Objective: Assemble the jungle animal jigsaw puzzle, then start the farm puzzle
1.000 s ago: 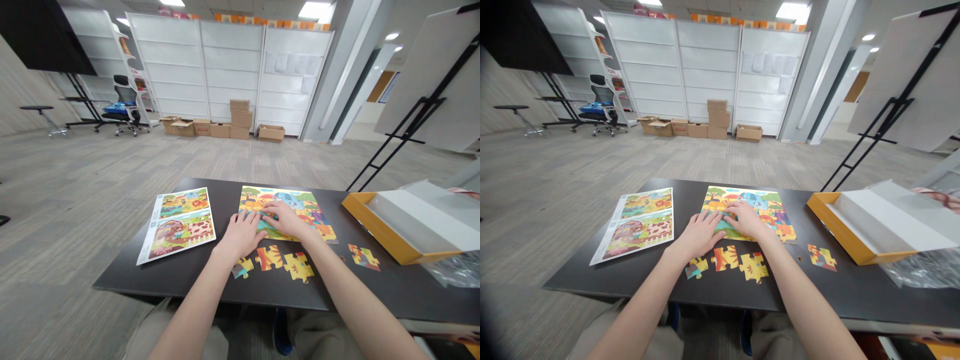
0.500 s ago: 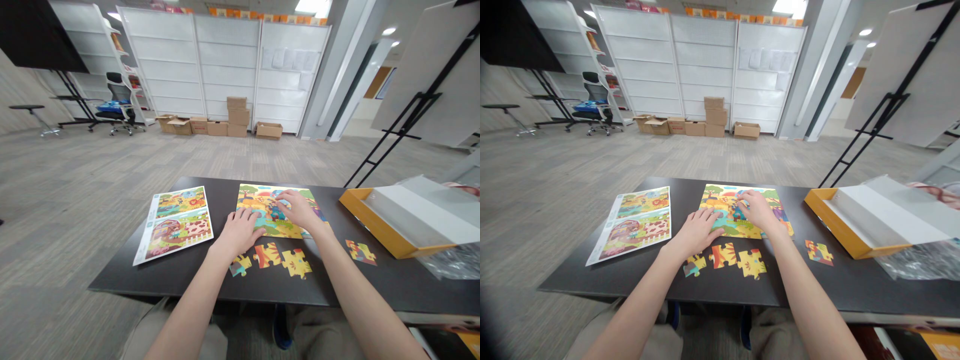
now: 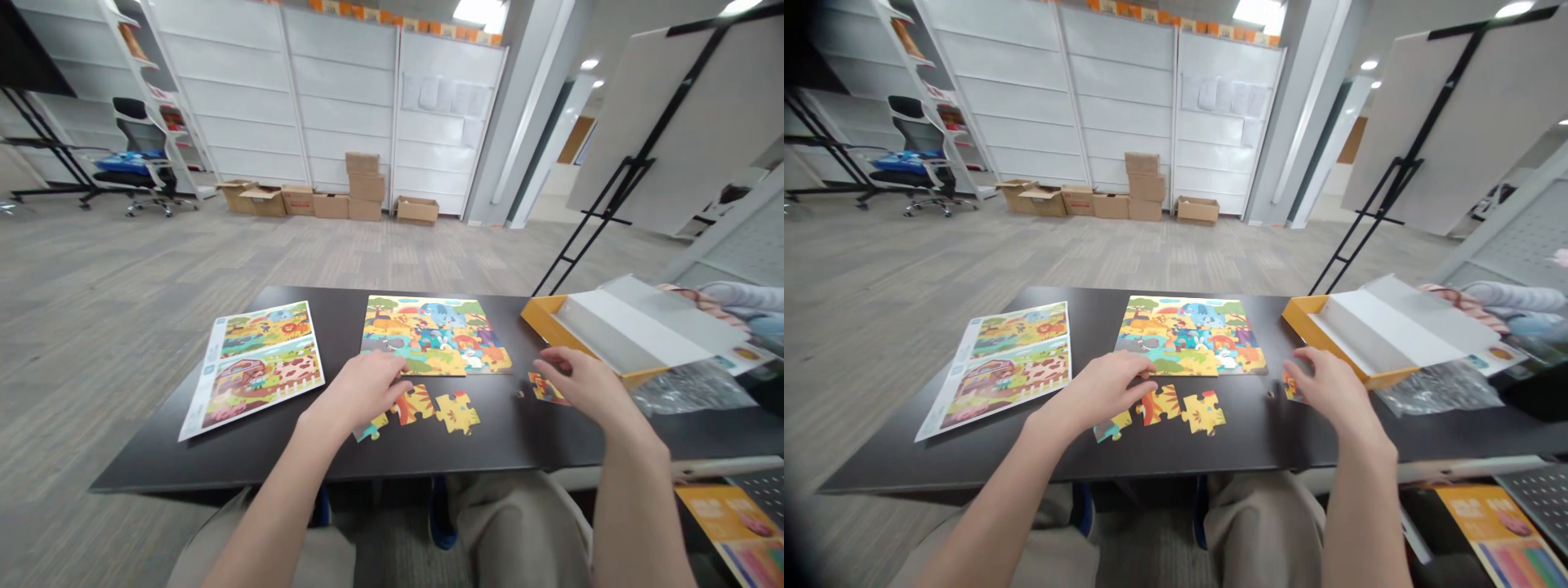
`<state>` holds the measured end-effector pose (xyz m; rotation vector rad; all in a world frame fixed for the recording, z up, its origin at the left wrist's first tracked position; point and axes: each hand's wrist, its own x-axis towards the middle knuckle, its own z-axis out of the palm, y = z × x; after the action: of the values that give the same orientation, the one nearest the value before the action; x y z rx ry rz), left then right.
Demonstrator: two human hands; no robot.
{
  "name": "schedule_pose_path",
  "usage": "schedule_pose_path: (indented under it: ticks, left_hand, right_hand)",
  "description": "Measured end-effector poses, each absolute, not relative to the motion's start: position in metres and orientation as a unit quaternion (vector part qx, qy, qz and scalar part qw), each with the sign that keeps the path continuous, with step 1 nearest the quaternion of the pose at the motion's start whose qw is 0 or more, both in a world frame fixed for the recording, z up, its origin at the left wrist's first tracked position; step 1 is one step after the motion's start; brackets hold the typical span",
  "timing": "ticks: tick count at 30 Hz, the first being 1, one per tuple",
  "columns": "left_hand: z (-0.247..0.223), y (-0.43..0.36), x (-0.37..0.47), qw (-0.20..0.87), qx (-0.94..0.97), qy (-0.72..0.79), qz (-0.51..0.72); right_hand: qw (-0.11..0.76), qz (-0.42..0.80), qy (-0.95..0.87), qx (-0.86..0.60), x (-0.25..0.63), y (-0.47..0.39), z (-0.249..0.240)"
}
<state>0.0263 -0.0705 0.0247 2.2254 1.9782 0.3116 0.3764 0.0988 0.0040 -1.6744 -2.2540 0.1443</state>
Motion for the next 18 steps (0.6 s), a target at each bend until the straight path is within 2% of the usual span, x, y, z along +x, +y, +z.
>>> schedule_pose_path:
  ticks: [6, 12, 18]
  left_hand:
    - [0.016, -0.066, 0.029, 0.092, 0.747, 0.649, 0.112]
    - [0.010, -0.060, 0.023, 0.094, 0.743, 0.650, 0.128]
    - [0.011, -0.058, 0.022, 0.087, 0.743, 0.647, 0.148]
  right_hand:
    - [0.092, 0.084, -0.789, -0.602, 0.416, 0.091, -0.021]
    - [0.093, 0.121, -0.804, -0.575, 0.411, 0.096, -0.016]
    - [0.053, 0.146, -0.817, -0.555, 0.411, 0.110, -0.009]
